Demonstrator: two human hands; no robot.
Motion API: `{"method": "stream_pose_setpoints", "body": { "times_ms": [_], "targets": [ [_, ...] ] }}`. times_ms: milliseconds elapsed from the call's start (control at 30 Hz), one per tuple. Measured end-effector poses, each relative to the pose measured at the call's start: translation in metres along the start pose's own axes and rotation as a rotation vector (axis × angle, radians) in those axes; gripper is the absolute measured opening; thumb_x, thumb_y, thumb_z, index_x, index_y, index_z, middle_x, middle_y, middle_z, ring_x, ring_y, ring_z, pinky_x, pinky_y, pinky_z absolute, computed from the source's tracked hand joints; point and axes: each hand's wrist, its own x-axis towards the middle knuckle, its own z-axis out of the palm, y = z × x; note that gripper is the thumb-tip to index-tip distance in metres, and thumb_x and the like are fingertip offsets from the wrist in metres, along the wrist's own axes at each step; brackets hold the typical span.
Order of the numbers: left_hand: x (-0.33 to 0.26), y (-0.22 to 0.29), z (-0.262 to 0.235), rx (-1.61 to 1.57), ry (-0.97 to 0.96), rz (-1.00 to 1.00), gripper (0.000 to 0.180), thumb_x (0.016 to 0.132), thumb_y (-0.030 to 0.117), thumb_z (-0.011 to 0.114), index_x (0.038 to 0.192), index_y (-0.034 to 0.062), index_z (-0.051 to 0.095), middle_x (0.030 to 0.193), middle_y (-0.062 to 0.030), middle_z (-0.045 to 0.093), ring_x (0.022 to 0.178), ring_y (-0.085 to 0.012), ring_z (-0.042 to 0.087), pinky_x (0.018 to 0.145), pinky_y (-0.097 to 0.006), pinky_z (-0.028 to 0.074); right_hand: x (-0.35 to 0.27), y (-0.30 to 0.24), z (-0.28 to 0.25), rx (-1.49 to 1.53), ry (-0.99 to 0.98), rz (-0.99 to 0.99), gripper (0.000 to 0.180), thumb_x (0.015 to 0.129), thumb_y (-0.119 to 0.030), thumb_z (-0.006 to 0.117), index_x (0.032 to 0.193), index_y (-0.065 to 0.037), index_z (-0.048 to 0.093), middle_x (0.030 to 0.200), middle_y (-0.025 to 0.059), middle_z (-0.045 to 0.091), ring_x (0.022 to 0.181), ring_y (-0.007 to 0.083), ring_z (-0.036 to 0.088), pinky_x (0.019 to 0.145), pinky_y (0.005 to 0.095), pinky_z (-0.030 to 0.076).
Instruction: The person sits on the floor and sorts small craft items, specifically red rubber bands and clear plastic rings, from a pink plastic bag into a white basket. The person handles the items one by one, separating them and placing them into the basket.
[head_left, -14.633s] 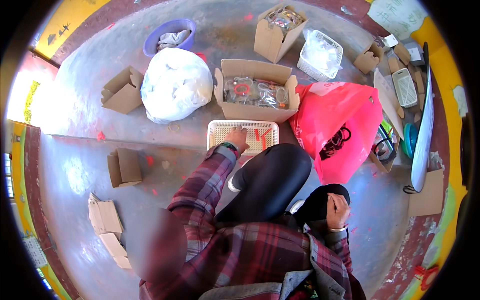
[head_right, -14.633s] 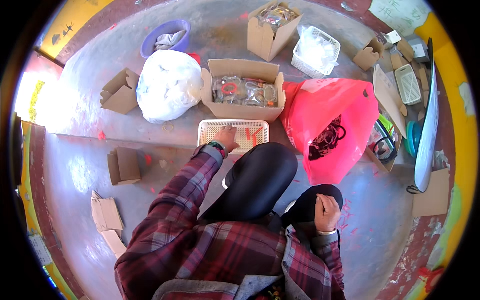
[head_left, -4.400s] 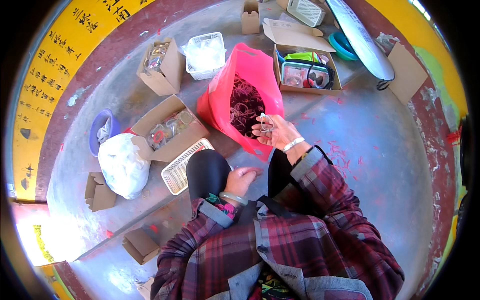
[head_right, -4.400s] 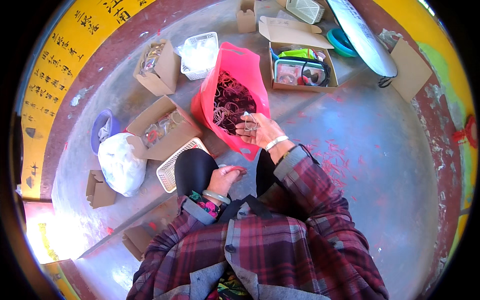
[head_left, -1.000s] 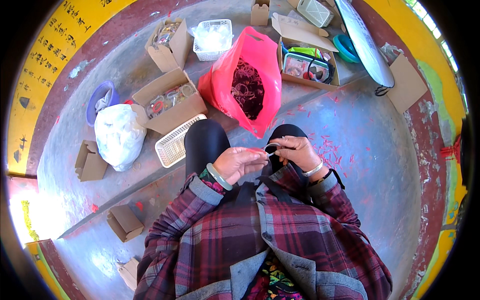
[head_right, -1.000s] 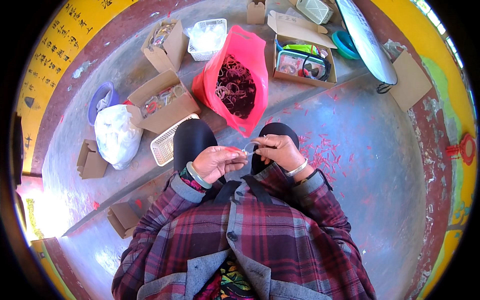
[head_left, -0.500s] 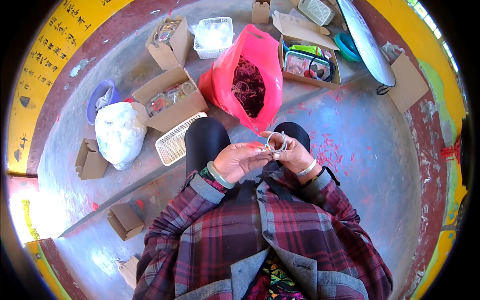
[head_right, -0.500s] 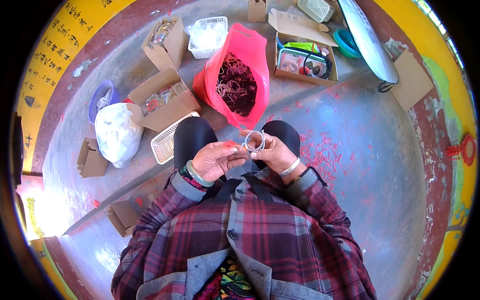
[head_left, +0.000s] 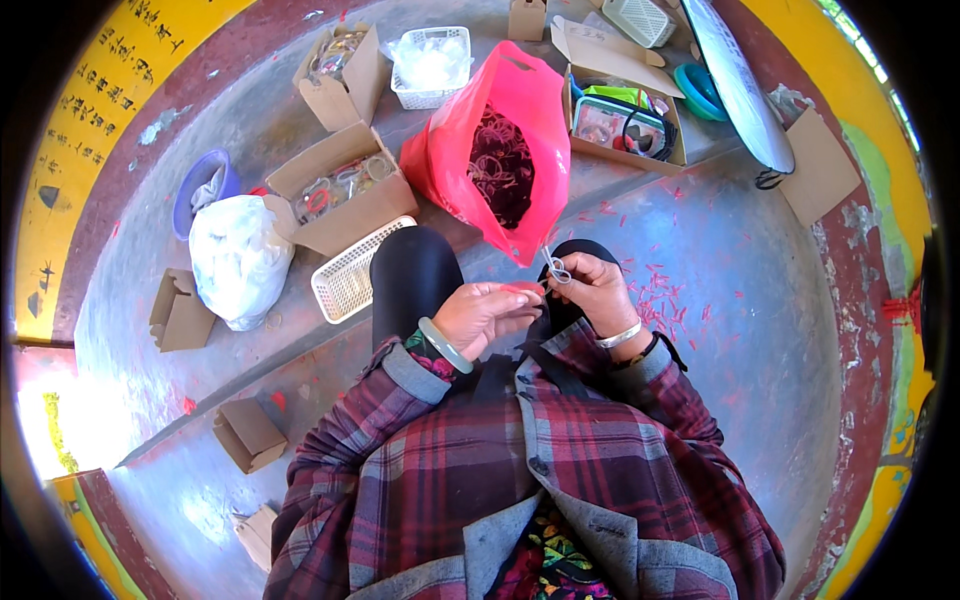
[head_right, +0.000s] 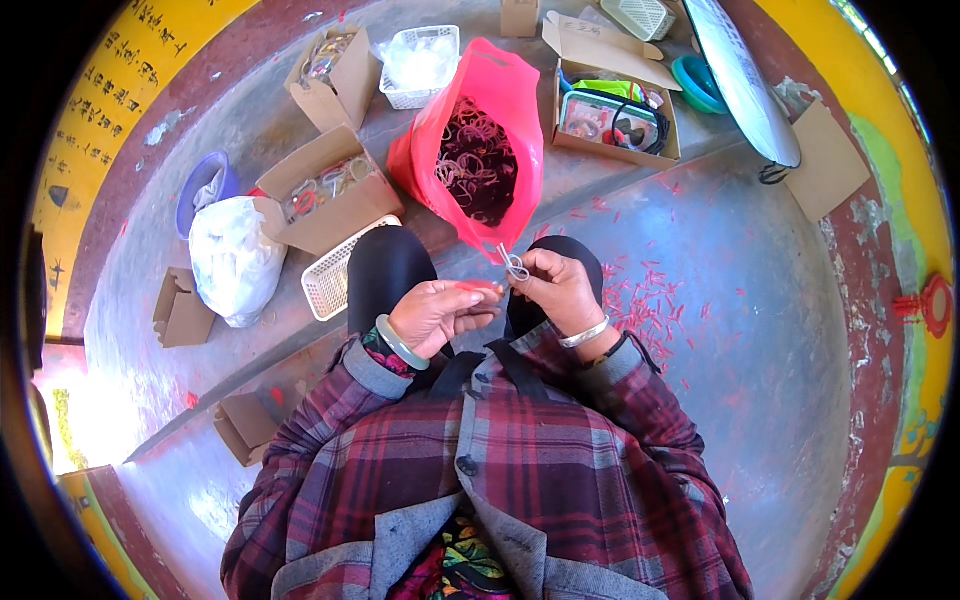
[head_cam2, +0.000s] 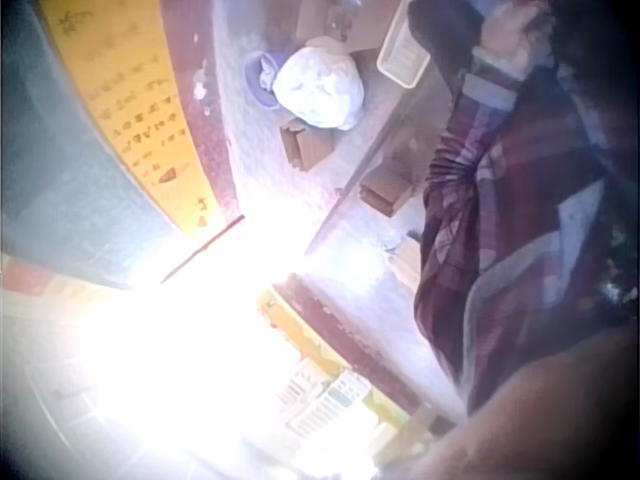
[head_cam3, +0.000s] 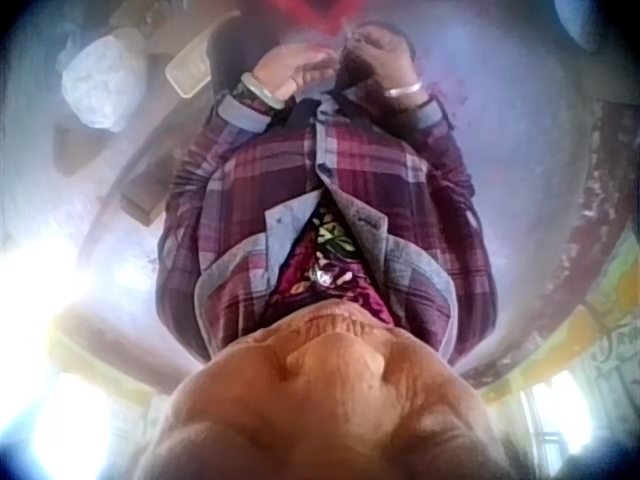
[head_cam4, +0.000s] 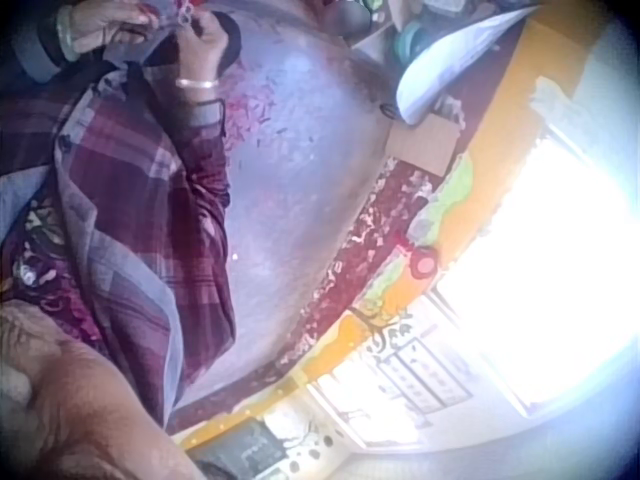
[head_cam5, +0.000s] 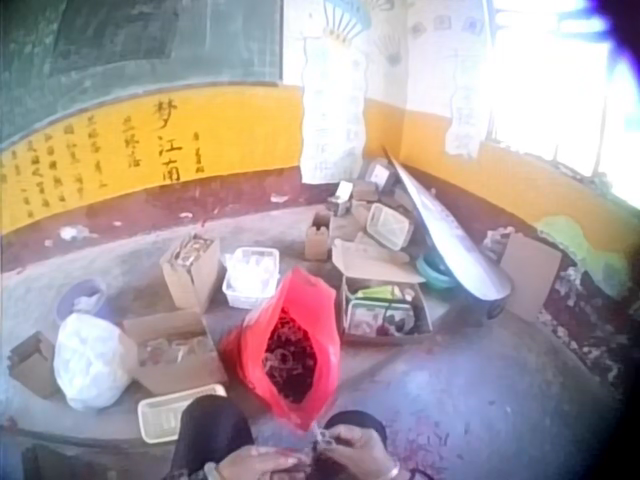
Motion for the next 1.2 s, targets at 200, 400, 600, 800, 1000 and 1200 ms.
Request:
{"method": "stream_pose_setpoints", "body": {
  "times_ms": [200, 400, 600, 800, 1000, 1200],
  "targets": [
    [0.01, -0.009, -0.009, 0.231, 0.178, 0.069, 0.025, 0.087, 0.013, 0.056, 0.104, -0.0046, 0.059, 0.099, -0.0103, 0.062, 0.091, -0.0149, 0.06, 0.08, -0.027, 0.049, -0.004, -0.032, -0.007, -0.112, 0.082, -0.2, 0.008, 0.08, -0.003, 0.063, 0.087, -0.001, 0.06, 0.079, 0.0016, 0.062, 0.068, 0.006, 0.056, 0.058, 0.0203, 0.046],
    [0.011, -0.009, 0.001, 0.309, 0.206, 0.018, 0.024, 0.087, 0.014, 0.055, 0.102, -0.0042, 0.061, 0.092, -0.009, 0.064, 0.082, -0.0136, 0.062, 0.075, -0.023, 0.051, -0.008, -0.051, 0.015, -0.709, -0.047, -0.68, 0.019, 0.065, 0.007, 0.061, 0.083, -0.001, 0.06, 0.077, 0.0093, 0.061, 0.071, 0.0245, 0.059, 0.063, 0.031, 0.047],
    [0.011, -0.009, 0.0, 0.417, 0.181, 0.045, 0.024, 0.089, 0.016, 0.053, 0.103, -0.0023, 0.061, 0.094, -0.0074, 0.064, 0.085, -0.0133, 0.061, 0.075, -0.023, 0.051, -0.006, -0.051, 0.011, -1.077, -0.151, -1.021, 0.02, 0.064, -0.004, 0.059, 0.084, -0.003, 0.06, 0.084, 0.0073, 0.059, 0.079, 0.0228, 0.056, 0.069, 0.0332, 0.046],
    [0.012, -0.014, 0.001, 0.431, 0.083, 0.129, 0.026, 0.091, 0.015, 0.049, 0.106, -0.0027, 0.06, 0.098, -0.0063, 0.062, 0.089, -0.0141, 0.061, 0.078, -0.026, 0.051, -0.009, -0.045, 0.012, -1.057, -0.177, -0.999, 0.019, 0.064, -0.005, 0.059, 0.082, -0.004, 0.06, 0.083, 0.0065, 0.059, 0.077, 0.0229, 0.056, 0.067, 0.0332, 0.045],
    [0.01, -0.012, 0.003, 0.469, 0.027, 0.134, 0.029, 0.093, 0.014, 0.043, 0.11, -0.0051, 0.056, 0.103, -0.0093, 0.06, 0.095, -0.0163, 0.059, 0.081, -0.031, 0.052, -0.01, -0.037, 0.011, -0.831, -0.159, -0.593, 0.019, 0.064, 0.002, 0.059, 0.083, -0.001, 0.062, 0.072, 0.0094, 0.061, 0.067, 0.0305, 0.057, 0.06, 0.0339, 0.047],
    [0.012, -0.015, -0.002, 0.343, 0.04, 0.06, 0.03, 0.093, 0.017, 0.043, 0.11, -0.0042, 0.055, 0.1, -0.0098, 0.06, 0.091, -0.0167, 0.06, 0.08, -0.032, 0.052, -0.004, -0.027, 0.005, -0.321, -0.317, -0.013, 0.022, 0.072, 0.003, 0.057, 0.093, 0.001, 0.062, 0.08, 0.011, 0.065, 0.065, 0.0172, 0.061, 0.061, 0.0268, 0.046]
  ]
}}
